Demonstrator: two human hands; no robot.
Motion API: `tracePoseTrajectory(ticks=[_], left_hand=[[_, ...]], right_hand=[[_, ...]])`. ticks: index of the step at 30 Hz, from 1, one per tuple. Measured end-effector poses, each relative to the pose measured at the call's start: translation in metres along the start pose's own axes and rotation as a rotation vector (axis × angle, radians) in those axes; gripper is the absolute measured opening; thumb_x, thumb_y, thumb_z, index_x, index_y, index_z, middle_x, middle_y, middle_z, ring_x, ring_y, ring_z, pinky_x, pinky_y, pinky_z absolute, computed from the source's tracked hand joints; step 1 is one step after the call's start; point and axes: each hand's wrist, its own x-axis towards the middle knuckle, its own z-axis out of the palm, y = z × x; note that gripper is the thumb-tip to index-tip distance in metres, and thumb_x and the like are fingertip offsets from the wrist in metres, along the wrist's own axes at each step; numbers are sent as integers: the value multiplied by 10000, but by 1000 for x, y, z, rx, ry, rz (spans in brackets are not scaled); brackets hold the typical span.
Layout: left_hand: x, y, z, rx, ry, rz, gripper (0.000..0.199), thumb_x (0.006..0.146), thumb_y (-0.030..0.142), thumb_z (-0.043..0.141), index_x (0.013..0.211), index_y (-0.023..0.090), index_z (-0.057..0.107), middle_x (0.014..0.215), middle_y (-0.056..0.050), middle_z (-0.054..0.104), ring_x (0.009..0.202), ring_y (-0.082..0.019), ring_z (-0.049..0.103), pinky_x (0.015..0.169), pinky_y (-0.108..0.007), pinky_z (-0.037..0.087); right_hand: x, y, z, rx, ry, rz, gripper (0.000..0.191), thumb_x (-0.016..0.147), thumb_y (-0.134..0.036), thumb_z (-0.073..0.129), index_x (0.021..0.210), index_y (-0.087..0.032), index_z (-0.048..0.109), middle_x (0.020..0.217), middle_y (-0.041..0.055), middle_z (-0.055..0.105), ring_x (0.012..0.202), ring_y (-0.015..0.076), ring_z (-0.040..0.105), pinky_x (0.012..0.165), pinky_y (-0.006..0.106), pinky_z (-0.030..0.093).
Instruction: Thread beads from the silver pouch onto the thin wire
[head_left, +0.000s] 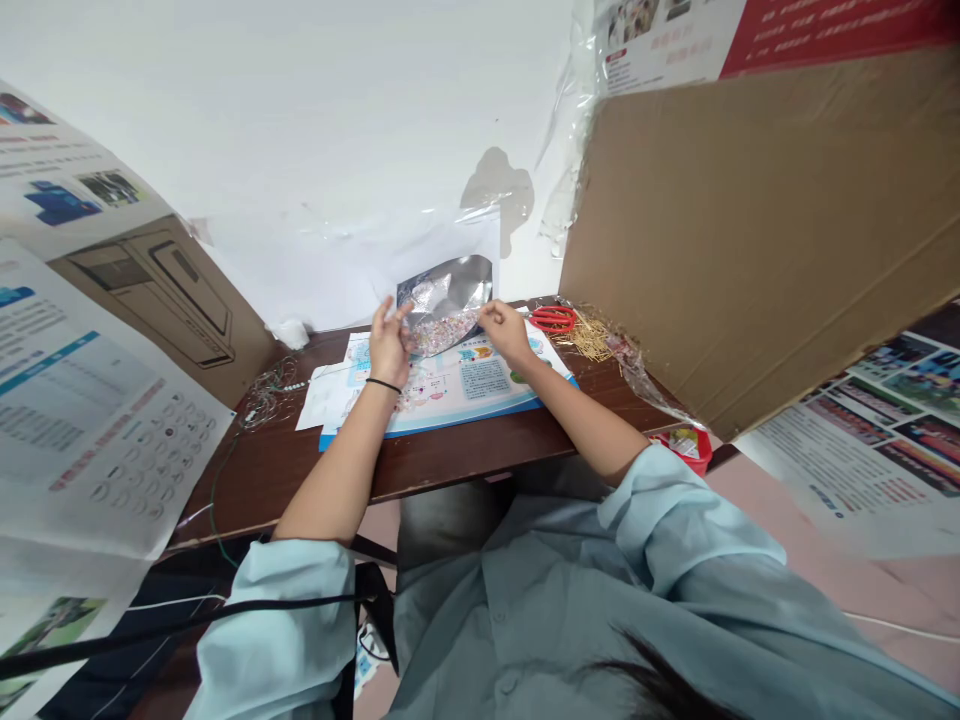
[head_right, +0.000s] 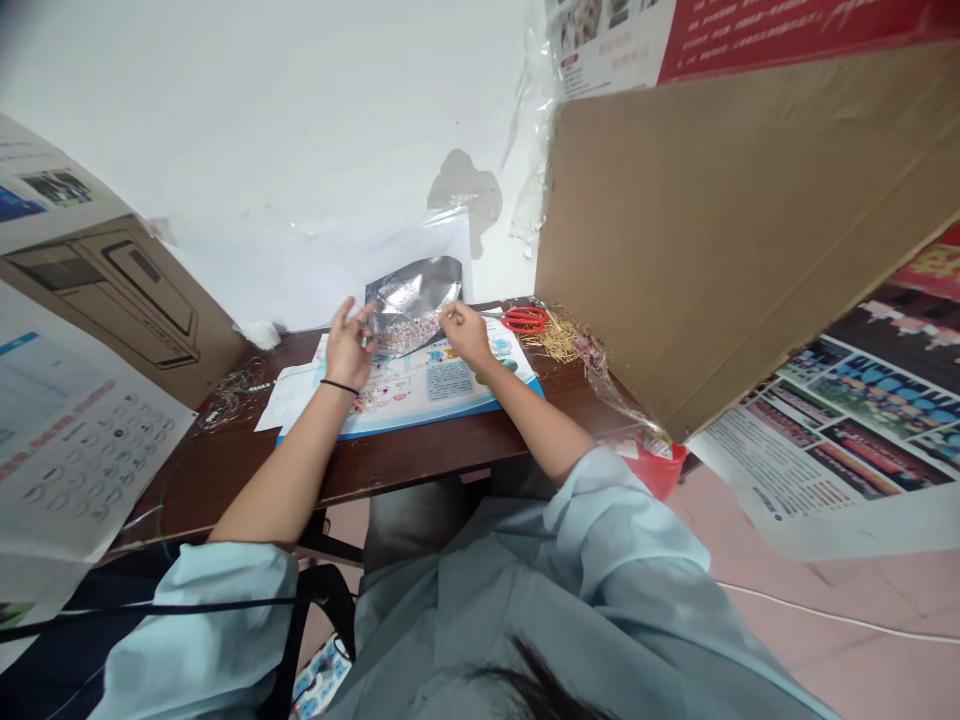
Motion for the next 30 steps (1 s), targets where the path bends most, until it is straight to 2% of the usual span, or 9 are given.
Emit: tracePoseTrajectory(ticks=[3, 5, 7, 9, 12, 19, 22, 26, 30], left_hand=[[-11, -9, 9, 107, -195, -159, 270, 843, 257, 692, 1104, 206, 650, 996, -60, 742, 506, -44, 438, 408, -165, 227], [-17, -13, 11, 188, -323, -226, 263, 824, 294, 725, 1053, 184, 657, 823, -37, 706, 462, -43, 400, 394, -167, 190], [-20, -15, 10, 282, -436, -295, 227, 794, 324, 765, 915, 166, 654, 627, 13, 588, 414, -36, 329, 387, -167, 160], [-20, -15, 9, 355, -490, -346, 230, 781, 329, 780, 781, 156, 629, 500, 63, 419, 387, -29, 263, 383, -165, 142], [-18, -12, 7, 338, -436, -327, 206, 804, 293, 741, 724, 143, 626, 466, 90, 285, 382, -25, 224, 378, -159, 138], [-10, 4, 4, 59, -202, -223, 179, 816, 232, 669, 718, 176, 530, 475, 110, 218, 369, -24, 180, 355, -147, 123], [-7, 7, 2, 21, -102, -191, 197, 817, 225, 655, 702, 186, 500, 458, 112, 207, 359, -24, 176, 347, -149, 123], [-3, 11, 0, -40, -53, -125, 207, 831, 208, 628, 687, 192, 480, 455, 104, 218, 363, -27, 194, 353, -156, 131], [-2, 10, 1, 3, -26, -38, 169, 826, 211, 620, 680, 183, 539, 452, 93, 277, 378, -36, 206, 371, -176, 138]], right_hand=[[-8, -7, 4, -28, -181, -67, 69, 805, -281, 581, 793, -214, 593, 549, -79, 414, 569, 128, 451, 599, 249, 380], [-12, -10, 7, -53, -245, -105, 78, 790, -283, 598, 791, -206, 610, 549, -80, 440, 573, 122, 453, 606, 247, 378], [-14, -12, 8, -73, -264, -119, 67, 773, -268, 605, 783, -202, 614, 544, -82, 454, 572, 117, 452, 611, 244, 373], [-15, -13, 9, -78, -270, -112, 52, 761, -242, 591, 783, -199, 612, 545, -81, 472, 572, 116, 459, 614, 243, 374], [-13, -13, 7, -67, -273, -97, 45, 757, -229, 572, 774, -197, 600, 553, -75, 486, 577, 120, 472, 619, 246, 392], [-1, -1, -2, -113, -216, -114, 71, 792, -245, 539, 781, -198, 591, 653, -40, 570, 637, 137, 527, 663, 259, 435], [4, 4, -8, -349, -187, -123, 82, 800, -192, 527, 784, -201, 607, 692, -12, 612, 677, 158, 545, 670, 264, 414], [8, 7, -17, -761, -185, -99, 162, 850, -163, 521, 898, -204, 670, 845, 73, 704, 769, 223, 602, 680, 298, 401], [11, 8, -25, -933, -170, -5, 245, 913, -202, 489, 1039, -194, 699, 991, 144, 740, 875, 276, 659, 738, 342, 448]])
